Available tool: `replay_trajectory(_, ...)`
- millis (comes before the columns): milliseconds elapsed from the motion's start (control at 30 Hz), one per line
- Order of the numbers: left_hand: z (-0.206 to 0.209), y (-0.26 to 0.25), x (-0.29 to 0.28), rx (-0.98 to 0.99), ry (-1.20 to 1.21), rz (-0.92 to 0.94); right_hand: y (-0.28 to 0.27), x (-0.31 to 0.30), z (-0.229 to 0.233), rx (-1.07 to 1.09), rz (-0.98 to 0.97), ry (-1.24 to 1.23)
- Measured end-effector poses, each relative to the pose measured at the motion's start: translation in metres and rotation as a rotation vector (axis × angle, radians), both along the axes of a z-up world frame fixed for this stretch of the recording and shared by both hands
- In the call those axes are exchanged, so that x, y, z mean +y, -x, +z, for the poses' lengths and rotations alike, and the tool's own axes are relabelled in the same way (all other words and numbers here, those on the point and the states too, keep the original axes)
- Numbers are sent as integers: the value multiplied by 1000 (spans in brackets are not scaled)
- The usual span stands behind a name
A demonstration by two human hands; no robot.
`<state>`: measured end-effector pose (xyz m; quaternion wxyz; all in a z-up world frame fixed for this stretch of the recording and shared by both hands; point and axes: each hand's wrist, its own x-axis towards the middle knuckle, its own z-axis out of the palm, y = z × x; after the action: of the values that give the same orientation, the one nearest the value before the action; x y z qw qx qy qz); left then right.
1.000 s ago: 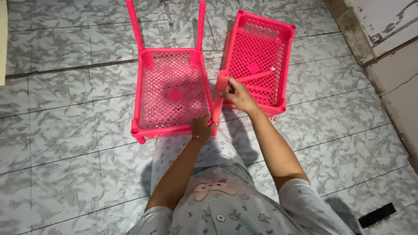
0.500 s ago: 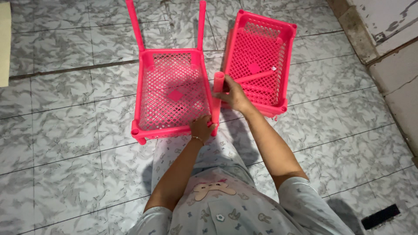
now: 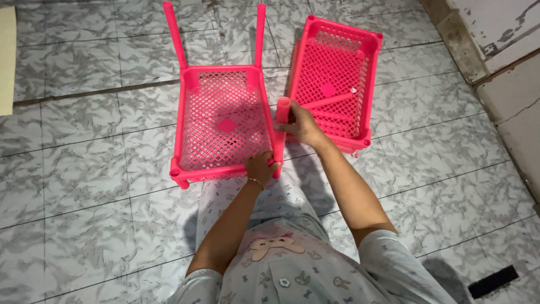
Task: The person assembles a pink plastic basket by inserting four cylindrical legs into the basket base. They repeatedly insert and remove the legs, testing fit and alignment, and place the basket on a tiled floor.
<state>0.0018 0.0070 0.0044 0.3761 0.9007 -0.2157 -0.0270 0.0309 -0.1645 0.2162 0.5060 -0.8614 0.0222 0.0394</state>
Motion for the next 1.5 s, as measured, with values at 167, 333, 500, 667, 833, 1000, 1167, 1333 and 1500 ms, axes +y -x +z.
replay_trajectory(167,1,1,0,16,35,13,-1,-7,1,-62,203,-327)
replay_trajectory(333,0,1,1,36,15,9,1,-15,3,-37,137,-190)
replay_trajectory(500,-3,0,1,-55,19,-1,-2,1,-3,-88,0,55)
replay_trajectory(667,-2,2,2,-9,-1,12,-3,-19,-7,-73,342,-400)
replay_trajectory(833,2,2,3,5,18,14,-3,-18,-17,-15,116,-173)
replay_trajectory(1000,0,3,4,31,45,2,-1,-4,-21,-133,52,-12)
replay_trajectory(1167,-2,4,3,9,27,12,2,3,-24,-184,-47,158)
replay_trajectory(1333,-3,2,1,21,10,0,5,-12,-18,-130,169,-181)
replay_trajectory(1500,-3,3,1,-2,-5,13,5,-24,-19,21,203,-364)
